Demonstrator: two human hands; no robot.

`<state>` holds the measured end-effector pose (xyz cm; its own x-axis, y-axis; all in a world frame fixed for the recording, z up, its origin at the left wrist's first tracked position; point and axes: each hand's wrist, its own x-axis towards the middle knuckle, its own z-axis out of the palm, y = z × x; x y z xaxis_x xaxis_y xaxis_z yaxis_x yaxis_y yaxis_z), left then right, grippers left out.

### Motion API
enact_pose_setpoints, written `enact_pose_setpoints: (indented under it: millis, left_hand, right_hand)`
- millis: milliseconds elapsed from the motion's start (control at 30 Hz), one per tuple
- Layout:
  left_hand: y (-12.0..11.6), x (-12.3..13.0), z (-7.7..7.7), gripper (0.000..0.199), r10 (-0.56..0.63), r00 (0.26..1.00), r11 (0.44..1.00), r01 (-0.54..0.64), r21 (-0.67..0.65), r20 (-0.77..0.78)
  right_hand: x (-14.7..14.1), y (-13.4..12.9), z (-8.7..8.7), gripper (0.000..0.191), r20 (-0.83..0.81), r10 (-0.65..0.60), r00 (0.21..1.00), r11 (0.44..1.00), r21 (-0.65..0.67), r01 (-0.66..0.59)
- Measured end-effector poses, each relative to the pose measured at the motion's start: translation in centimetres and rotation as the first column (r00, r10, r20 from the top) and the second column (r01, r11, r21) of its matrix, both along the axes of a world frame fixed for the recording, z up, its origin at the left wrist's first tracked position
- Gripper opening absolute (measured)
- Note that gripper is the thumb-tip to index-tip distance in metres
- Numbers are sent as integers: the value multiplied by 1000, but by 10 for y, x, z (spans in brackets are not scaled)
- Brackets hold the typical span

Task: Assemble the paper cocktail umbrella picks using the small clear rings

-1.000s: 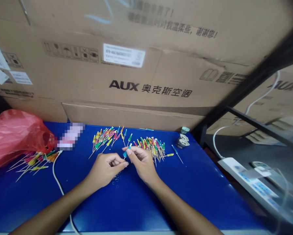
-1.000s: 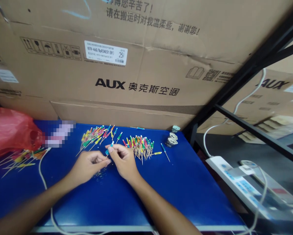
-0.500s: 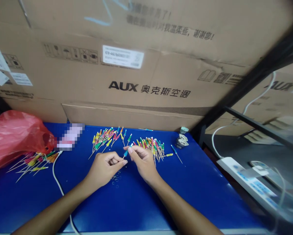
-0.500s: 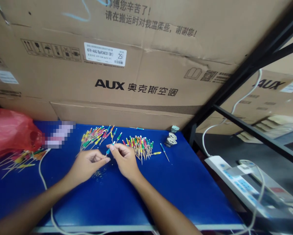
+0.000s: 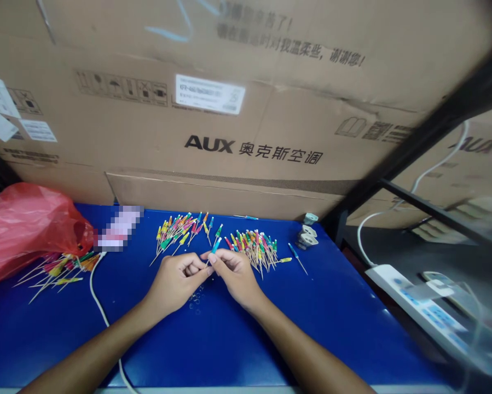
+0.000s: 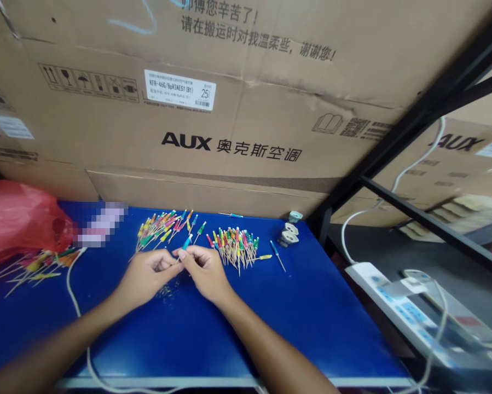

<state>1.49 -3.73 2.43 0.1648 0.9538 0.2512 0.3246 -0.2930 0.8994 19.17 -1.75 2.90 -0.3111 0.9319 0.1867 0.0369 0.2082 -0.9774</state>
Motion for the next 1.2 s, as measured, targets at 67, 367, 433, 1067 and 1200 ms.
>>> enact_pose_setpoints:
  millis: [67, 367, 433, 1067, 1200]
  left_hand:
    - [1, -1, -2, 30, -15, 1000, 1000, 15, -17, 8]
    - [7, -4, -7, 24, -141, 990, 985, 140, -104, -1]
    - [9, -6, -5, 25, -175, 982, 980, 166, -111, -72]
    - [45, -66, -4, 35, 146, 633, 989, -104, 104, -760]
    - [43, -64, -5, 31, 166, 616, 986, -115, 121, -770]
  right_hand:
    - [-1, 0, 0, 29, -2, 13, 1000, 1000, -3, -13]
    - [1, 2, 4, 32, -19, -5, 1000, 999, 39, 6]
    - [7, 7, 10, 34, -47, -133, 990, 989, 56, 135]
    - [148, 67, 21, 42, 783, -431, 449, 877, 247, 412]
    - [149, 67, 20, 45, 835, -375, 402, 901, 228, 368]
